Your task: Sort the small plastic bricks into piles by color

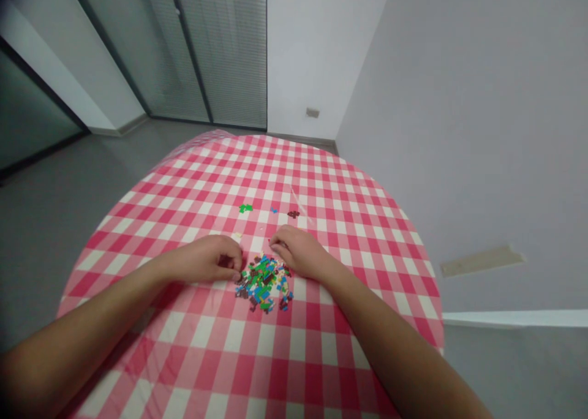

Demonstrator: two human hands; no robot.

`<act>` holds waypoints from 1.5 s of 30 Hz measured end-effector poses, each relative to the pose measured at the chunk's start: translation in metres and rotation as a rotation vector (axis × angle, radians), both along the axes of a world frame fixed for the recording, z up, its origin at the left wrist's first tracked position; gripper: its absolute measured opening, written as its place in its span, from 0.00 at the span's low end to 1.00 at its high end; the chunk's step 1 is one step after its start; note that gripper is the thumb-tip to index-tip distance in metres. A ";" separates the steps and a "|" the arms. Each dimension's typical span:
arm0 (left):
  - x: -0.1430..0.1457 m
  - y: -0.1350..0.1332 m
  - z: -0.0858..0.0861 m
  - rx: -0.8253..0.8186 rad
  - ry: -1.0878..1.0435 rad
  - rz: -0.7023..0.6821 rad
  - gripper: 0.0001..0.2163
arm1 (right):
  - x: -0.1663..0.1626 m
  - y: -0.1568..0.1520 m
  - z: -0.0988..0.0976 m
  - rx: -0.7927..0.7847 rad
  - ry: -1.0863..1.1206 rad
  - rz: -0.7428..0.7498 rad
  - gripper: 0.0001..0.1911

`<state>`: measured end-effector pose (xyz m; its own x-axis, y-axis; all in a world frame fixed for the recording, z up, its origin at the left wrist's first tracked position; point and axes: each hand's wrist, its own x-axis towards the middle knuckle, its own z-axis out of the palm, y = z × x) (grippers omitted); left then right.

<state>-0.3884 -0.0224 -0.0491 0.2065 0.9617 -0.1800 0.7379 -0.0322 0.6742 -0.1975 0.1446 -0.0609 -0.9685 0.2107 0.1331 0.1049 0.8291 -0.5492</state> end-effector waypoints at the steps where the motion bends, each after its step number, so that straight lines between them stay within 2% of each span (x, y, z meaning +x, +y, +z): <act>1: 0.000 0.000 0.000 0.000 -0.001 -0.001 0.07 | 0.001 0.000 0.001 -0.011 0.015 -0.027 0.07; 9: 0.000 0.002 0.000 -0.015 -0.029 -0.004 0.07 | 0.001 0.007 -0.007 -0.169 0.316 -0.302 0.05; 14: -0.001 0.001 0.000 -0.007 -0.013 -0.004 0.07 | 0.001 0.008 -0.012 -0.261 0.415 -0.401 0.12; 20: -0.001 0.001 -0.002 0.002 -0.025 -0.001 0.07 | -0.003 0.014 -0.019 -0.084 0.252 -0.367 0.15; 26: -0.001 0.001 -0.001 -0.002 -0.015 -0.002 0.07 | -0.006 0.018 -0.026 -0.020 0.165 -0.356 0.15; 33: 0.000 0.000 0.000 0.008 -0.019 -0.003 0.08 | -0.005 0.017 -0.021 0.054 0.119 -0.367 0.18; 39: 0.000 0.001 0.001 0.005 -0.024 -0.003 0.07 | -0.001 0.014 -0.014 0.147 0.145 -0.370 0.14; 45: 0.000 0.001 0.001 -0.001 -0.010 0.003 0.07 | -0.002 0.011 -0.015 0.181 0.131 -0.303 0.10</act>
